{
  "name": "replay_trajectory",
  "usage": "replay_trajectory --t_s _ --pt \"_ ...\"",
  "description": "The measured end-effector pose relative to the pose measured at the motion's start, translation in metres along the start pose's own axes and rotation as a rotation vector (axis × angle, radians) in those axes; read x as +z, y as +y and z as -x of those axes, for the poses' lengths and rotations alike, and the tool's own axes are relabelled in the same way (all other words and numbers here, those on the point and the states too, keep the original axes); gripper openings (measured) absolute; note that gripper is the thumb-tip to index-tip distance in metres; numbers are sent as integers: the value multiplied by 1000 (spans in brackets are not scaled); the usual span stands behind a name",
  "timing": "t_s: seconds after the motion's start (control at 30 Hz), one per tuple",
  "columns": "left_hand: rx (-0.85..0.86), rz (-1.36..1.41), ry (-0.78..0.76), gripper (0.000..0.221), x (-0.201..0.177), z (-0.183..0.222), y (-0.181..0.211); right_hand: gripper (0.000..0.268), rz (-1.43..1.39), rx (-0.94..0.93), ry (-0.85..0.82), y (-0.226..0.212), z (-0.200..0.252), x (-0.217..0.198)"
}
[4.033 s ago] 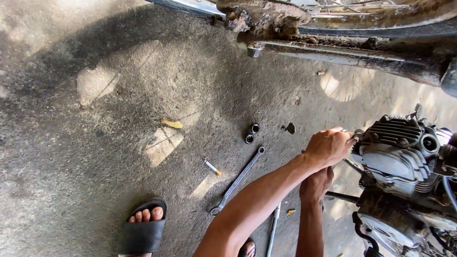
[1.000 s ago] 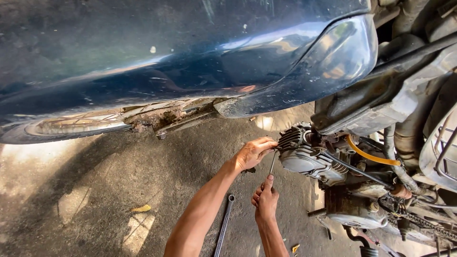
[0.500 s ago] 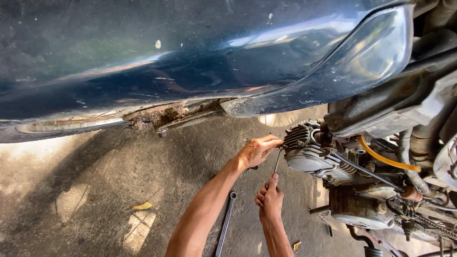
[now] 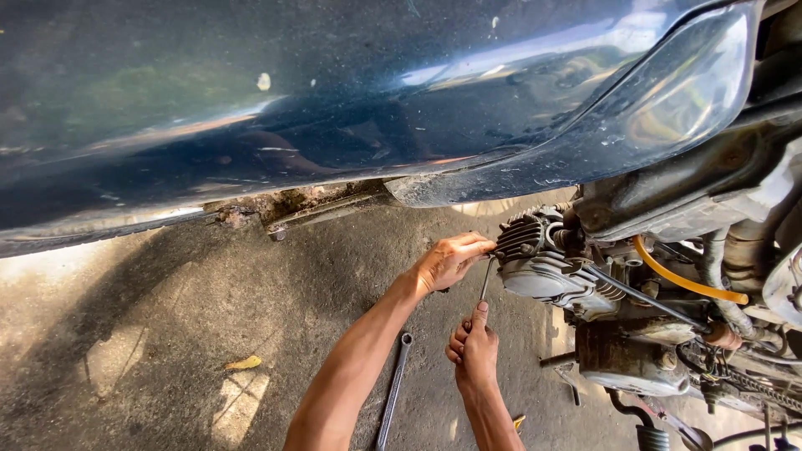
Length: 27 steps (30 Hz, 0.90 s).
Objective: Loosening various bolts on a motorcycle engine using different types of wrenches
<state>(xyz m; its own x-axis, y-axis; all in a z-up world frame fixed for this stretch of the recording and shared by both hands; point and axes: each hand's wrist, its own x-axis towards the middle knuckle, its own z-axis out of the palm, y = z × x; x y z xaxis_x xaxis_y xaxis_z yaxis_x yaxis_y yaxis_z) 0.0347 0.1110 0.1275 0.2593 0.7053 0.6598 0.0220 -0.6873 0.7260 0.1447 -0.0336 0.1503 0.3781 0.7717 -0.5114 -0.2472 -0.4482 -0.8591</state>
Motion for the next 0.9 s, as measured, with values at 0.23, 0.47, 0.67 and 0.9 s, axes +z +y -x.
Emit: replay_trajectory --t_s 0.23,0.47,0.67,0.9 --pt "-7 -38 0 37 8 0 -14 49 -39 29 -26 -6 -2 2" --pt "6 -79 39 36 8 -3 -14 49 -44 62 -19 -11 -1 4" --pt "116 -217 -1 27 15 -3 -29 49 -15 97 -10 -15 2 2" --pt "131 -197 17 28 5 -10 -18 48 -78 173 26 -29 -1 5"
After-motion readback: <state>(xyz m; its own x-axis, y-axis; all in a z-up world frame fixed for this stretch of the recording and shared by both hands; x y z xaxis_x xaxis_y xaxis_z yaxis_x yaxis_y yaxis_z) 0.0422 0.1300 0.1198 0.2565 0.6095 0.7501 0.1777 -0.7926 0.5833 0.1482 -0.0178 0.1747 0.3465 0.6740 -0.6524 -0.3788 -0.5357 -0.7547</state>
